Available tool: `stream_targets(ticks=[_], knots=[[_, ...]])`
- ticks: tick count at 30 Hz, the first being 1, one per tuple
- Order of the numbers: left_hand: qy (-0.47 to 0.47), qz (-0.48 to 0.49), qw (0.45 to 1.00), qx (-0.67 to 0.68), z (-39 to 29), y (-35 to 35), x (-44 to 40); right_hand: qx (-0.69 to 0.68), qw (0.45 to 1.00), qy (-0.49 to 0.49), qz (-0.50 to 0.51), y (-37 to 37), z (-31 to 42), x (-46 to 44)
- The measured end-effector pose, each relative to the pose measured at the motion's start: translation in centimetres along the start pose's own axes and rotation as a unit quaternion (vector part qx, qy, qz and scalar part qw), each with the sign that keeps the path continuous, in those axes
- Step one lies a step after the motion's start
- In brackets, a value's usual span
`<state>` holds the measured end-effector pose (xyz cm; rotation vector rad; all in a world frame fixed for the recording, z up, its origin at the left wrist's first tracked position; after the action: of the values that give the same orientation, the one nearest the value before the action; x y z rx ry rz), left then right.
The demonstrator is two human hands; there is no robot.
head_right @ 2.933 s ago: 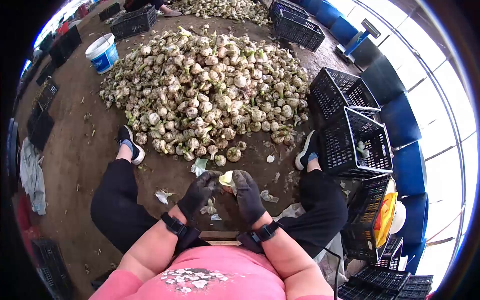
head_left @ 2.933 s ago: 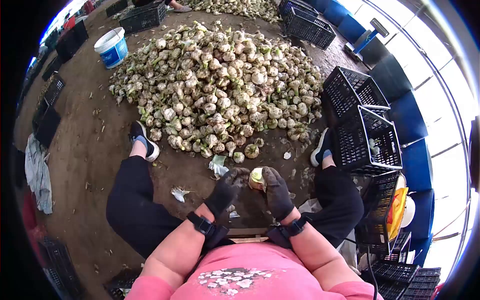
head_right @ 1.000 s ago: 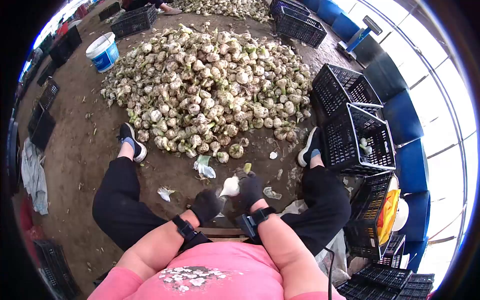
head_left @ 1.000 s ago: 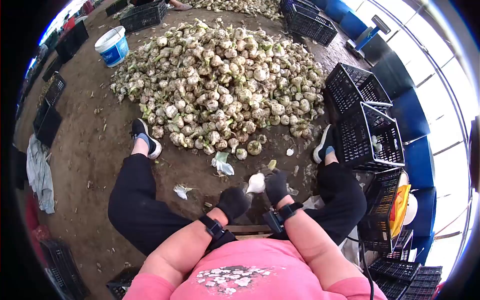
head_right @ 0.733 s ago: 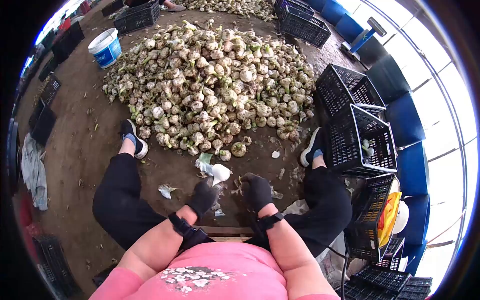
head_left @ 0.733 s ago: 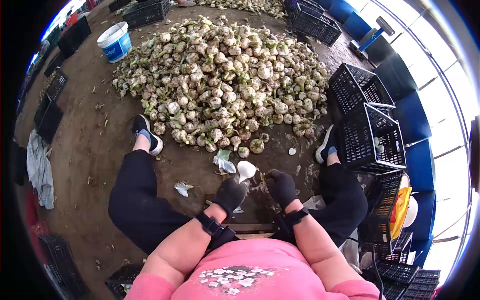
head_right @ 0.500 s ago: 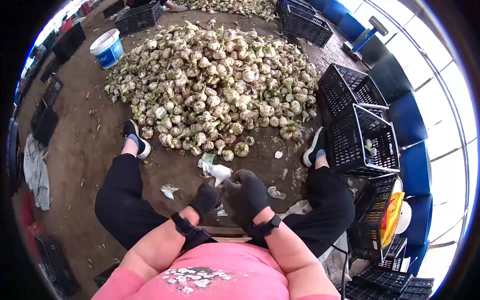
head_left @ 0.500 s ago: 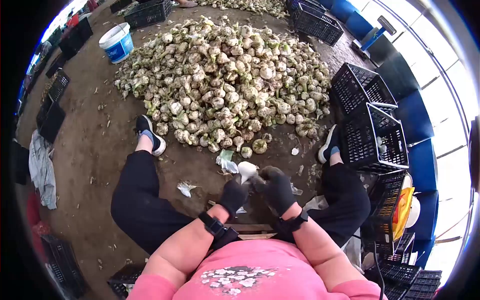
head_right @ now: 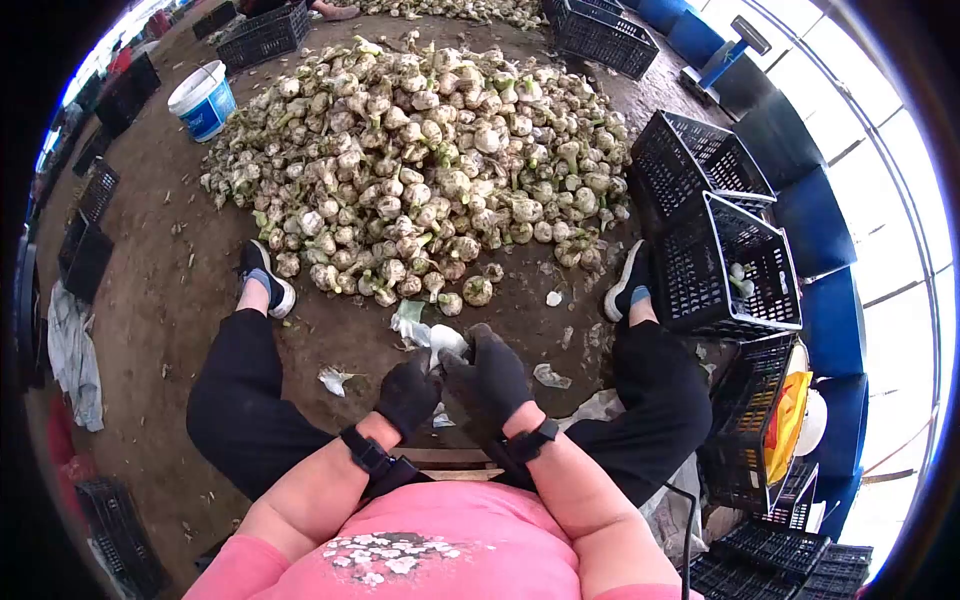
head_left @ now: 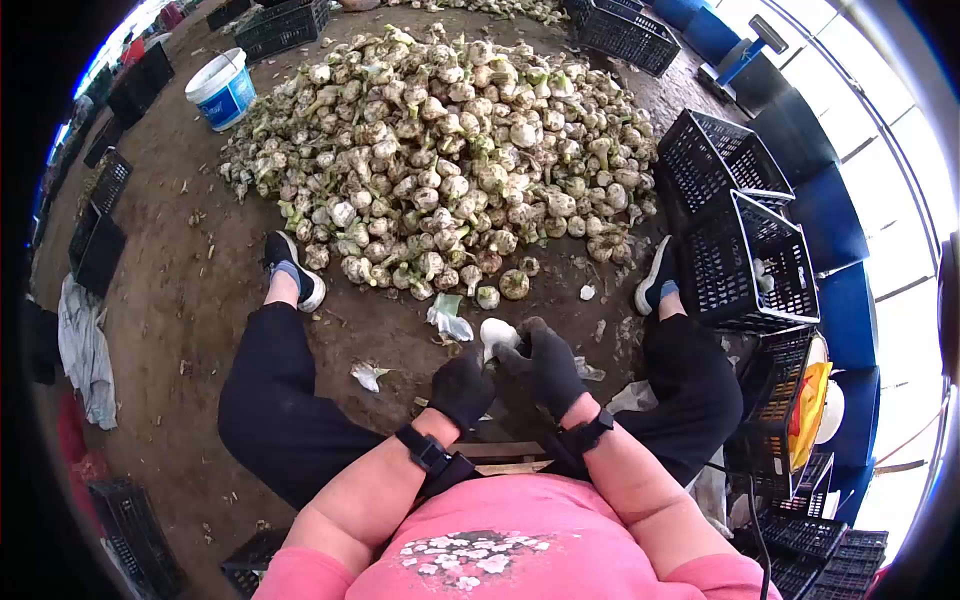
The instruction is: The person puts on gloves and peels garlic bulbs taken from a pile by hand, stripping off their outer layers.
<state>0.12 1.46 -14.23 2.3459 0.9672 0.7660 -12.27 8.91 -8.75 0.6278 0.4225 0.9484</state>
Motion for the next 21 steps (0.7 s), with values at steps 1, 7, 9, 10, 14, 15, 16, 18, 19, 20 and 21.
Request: stream_targets(ticks=[1,7,9,10,14,15,16,18,19,20,21], knots=[[-0.004,0.001,1.000,-0.001,0.6,-0.5,-0.4,0.031,0.998,0.050,0.006,0.0,1.2,-0.6],[0.103,0.191,0.883,0.417,1.9,-4.0,-0.9,-0.116,0.983,0.002,0.140,-0.4,-3.7,-1.4],[0.103,0.289,0.817,0.489,-0.3,-3.3,0.5,-0.002,0.997,0.018,0.069,-0.8,-6.4,-1.4],[0.099,0.381,0.736,0.551,-2.1,-3.5,1.6,0.131,0.990,0.015,0.043,-1.0,-7.8,-1.6],[0.101,0.460,0.644,0.603,-4.8,-4.0,3.1,0.140,0.990,-0.029,-0.001,-1.9,-14.4,-1.2],[0.104,0.460,0.644,0.602,-4.4,-4.5,2.9,0.138,0.990,-0.031,0.000,-1.3,-14.5,-1.1],[0.106,0.427,0.699,0.564,-3.0,-5.4,1.9,-0.038,0.994,-0.104,-0.002,-1.0,-15.1,-0.9],[0.065,0.384,0.779,0.491,0.1,-7.4,-0.2,-0.412,0.884,-0.219,0.021,-0.5,-12.4,0.0],[0.071,0.386,0.777,0.492,0.3,-8.1,0.1,-0.437,0.897,-0.071,0.005,-1.6,-11.2,-0.3],[0.060,0.339,0.824,0.450,0.3,-8.4,-0.4,-0.390,0.920,-0.021,0.034,-0.5,-6.1,0.5],[0.044,0.292,0.865,0.407,-0.2,-8.6,-1.4,-0.337,0.939,0.032,0.061,1.5,-1.2,0.7]])
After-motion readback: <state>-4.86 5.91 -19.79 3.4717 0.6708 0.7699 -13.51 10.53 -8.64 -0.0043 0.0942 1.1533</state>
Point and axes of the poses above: each hand's wrist, its own x-axis away from the middle knuckle, its own y-axis out of the back of the hand, z = x × y, the point moved 9 cm from there along -x, towards the middle knuckle, and after that the axes turned 9 degrees about y, right-handed, at the moved point
